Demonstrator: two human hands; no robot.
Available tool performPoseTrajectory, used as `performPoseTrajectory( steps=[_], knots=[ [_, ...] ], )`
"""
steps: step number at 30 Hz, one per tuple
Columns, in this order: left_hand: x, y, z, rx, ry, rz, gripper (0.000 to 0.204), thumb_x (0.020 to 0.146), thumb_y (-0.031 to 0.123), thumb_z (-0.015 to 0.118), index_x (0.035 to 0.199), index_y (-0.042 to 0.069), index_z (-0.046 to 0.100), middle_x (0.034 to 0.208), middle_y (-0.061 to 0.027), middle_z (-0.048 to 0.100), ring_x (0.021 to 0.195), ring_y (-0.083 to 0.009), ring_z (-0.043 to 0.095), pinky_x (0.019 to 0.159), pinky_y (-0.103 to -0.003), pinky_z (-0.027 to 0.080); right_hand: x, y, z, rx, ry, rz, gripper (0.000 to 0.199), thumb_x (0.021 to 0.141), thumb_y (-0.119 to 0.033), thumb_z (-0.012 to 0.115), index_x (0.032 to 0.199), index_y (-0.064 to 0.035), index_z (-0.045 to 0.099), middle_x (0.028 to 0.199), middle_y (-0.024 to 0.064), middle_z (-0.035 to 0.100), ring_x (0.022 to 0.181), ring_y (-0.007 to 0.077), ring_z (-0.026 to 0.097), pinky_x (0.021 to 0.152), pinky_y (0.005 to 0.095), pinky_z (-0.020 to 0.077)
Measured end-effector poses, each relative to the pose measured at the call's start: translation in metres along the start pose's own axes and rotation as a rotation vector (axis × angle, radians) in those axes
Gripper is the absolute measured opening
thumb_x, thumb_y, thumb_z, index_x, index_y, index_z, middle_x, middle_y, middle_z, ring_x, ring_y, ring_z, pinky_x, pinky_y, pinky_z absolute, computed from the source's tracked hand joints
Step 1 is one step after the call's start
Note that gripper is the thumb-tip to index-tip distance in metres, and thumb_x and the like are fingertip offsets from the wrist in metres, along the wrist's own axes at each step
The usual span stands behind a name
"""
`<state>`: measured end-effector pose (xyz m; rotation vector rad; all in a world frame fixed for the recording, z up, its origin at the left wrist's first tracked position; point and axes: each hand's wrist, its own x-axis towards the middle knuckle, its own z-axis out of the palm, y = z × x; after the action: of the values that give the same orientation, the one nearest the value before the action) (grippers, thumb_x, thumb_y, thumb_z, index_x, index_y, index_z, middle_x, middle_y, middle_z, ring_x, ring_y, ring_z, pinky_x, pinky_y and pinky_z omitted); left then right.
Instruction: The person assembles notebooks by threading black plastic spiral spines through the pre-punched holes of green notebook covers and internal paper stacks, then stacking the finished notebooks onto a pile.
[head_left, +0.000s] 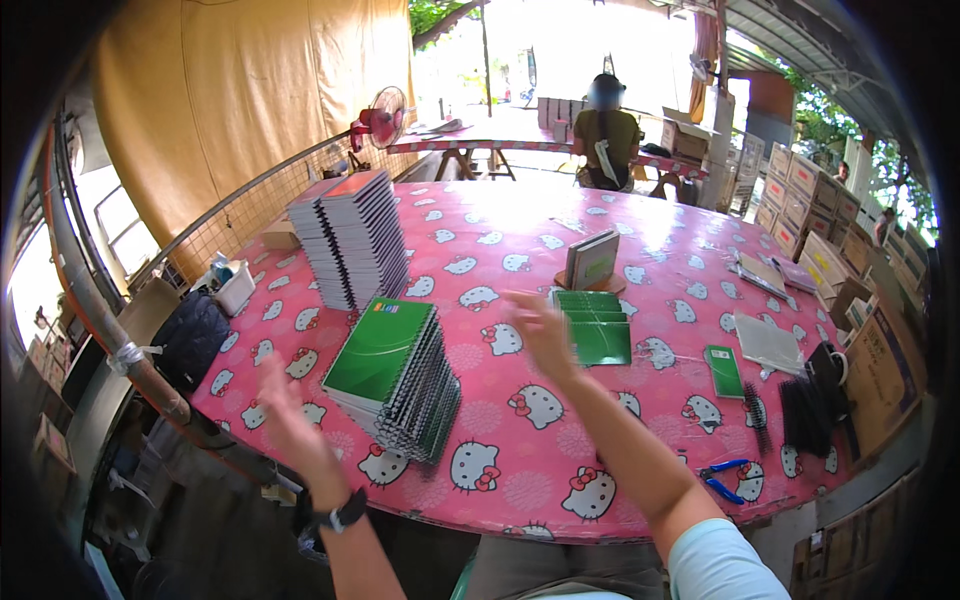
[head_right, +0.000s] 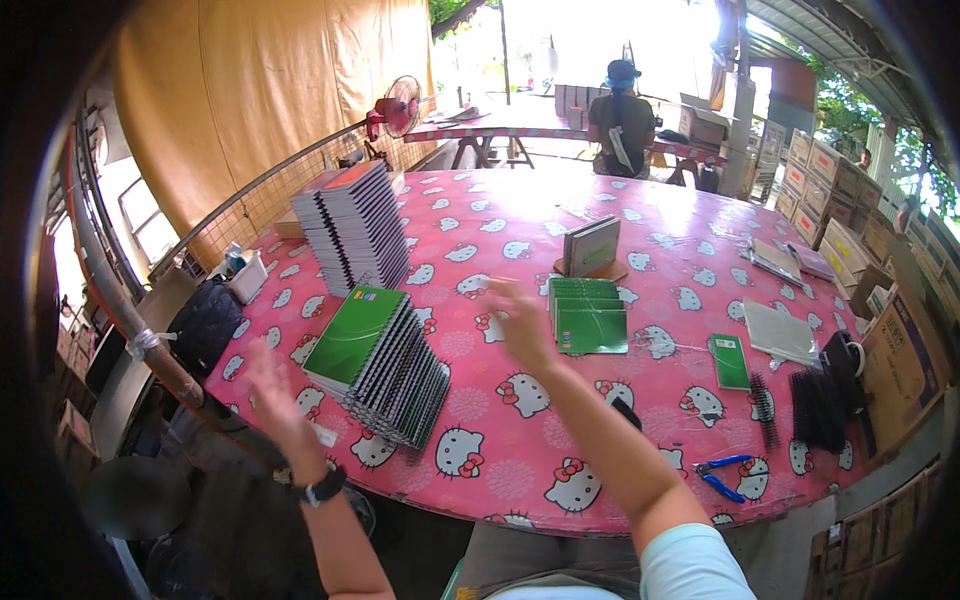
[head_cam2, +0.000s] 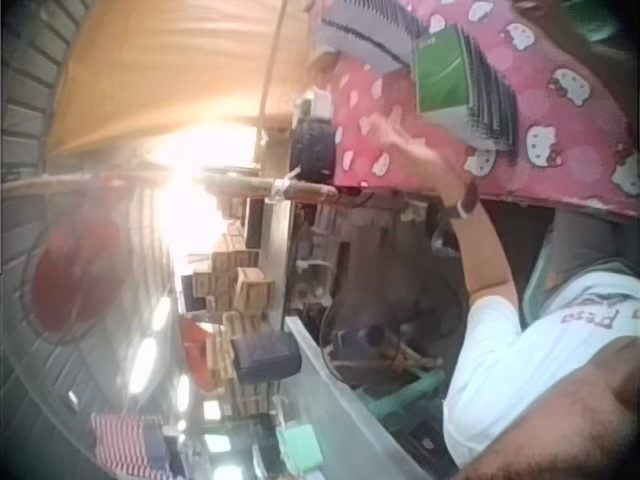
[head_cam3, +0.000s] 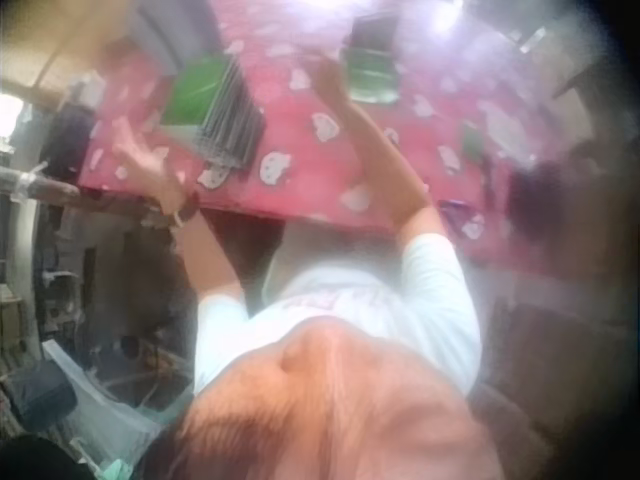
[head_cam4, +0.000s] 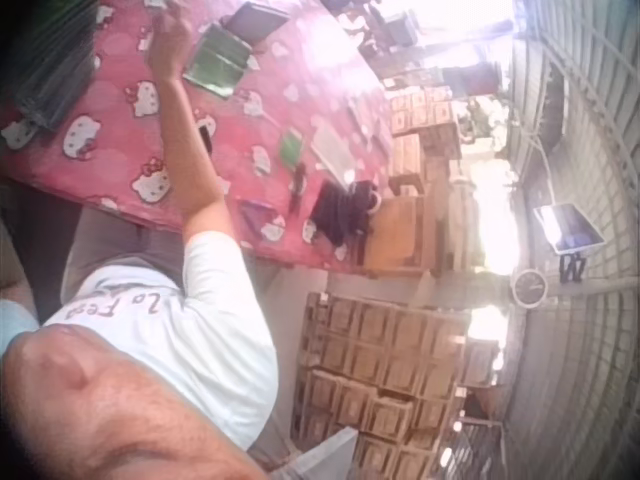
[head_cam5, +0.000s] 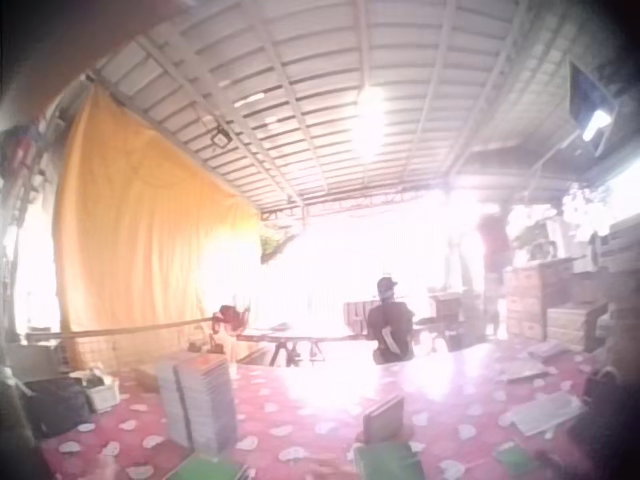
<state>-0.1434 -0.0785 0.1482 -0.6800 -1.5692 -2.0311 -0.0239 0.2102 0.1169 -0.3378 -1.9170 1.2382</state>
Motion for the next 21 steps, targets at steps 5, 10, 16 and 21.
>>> performPoseTrajectory(
  steps=[5,10,16,21],
  knots=[
    [-0.053,0.028,-0.041,-0.119,0.094,0.178,0.042,0.098,0.030,0.035,0.124,-0.001,0.047,0.134,-0.0173,0.047,0.128,-0.0274,0.042,0.105,-0.040,0.032,-0.029,0.160,-0.182,-1.120,0.789,0.092,0.037,0.074,-0.025,0.071,0.104,-0.0034,0.067,0.093,0.0156,0.068,0.091,0.0324,0.062,0.087,0.0426,0.0461],
    [-0.126,0.044,-0.010,0.061,-0.038,0.589,0.032,0.096,0.029,0.042,0.111,0.002,0.047,0.118,-0.0163,0.049,0.113,-0.0299,0.046,0.099,-0.045,0.037,-0.044,0.156,-0.188,-0.686,0.514,0.414,0.031,0.069,-0.023,0.078,0.091,-0.0027,0.068,0.073,0.0128,0.068,0.072,0.0268,0.066,0.071,0.0382,0.0511],
    [-0.168,0.098,0.067,0.157,-0.552,0.362,0.041,0.088,0.016,0.059,0.126,0.004,0.048,0.131,-0.0187,0.046,0.127,-0.0322,0.040,0.104,-0.053,0.029,-0.103,0.037,-0.174,-0.143,0.390,0.156,0.017,0.074,-0.006,0.076,0.081,-0.0047,0.060,0.064,-0.0043,0.054,0.059,0.0045,0.046,0.053,0.0237,0.0396],
    [-0.199,0.098,0.113,0.481,-0.979,0.492,0.045,0.084,0.011,0.063,0.129,0.012,0.056,0.127,-0.0099,0.055,0.121,-0.0264,0.048,0.105,-0.049,0.030,-0.213,-0.043,-0.123,0.158,0.163,0.195,0.019,0.077,-0.005,0.076,0.087,-0.0038,0.059,0.075,-0.0033,0.059,0.069,0.0031,0.053,0.059,0.0211,0.0451]
  ],
)
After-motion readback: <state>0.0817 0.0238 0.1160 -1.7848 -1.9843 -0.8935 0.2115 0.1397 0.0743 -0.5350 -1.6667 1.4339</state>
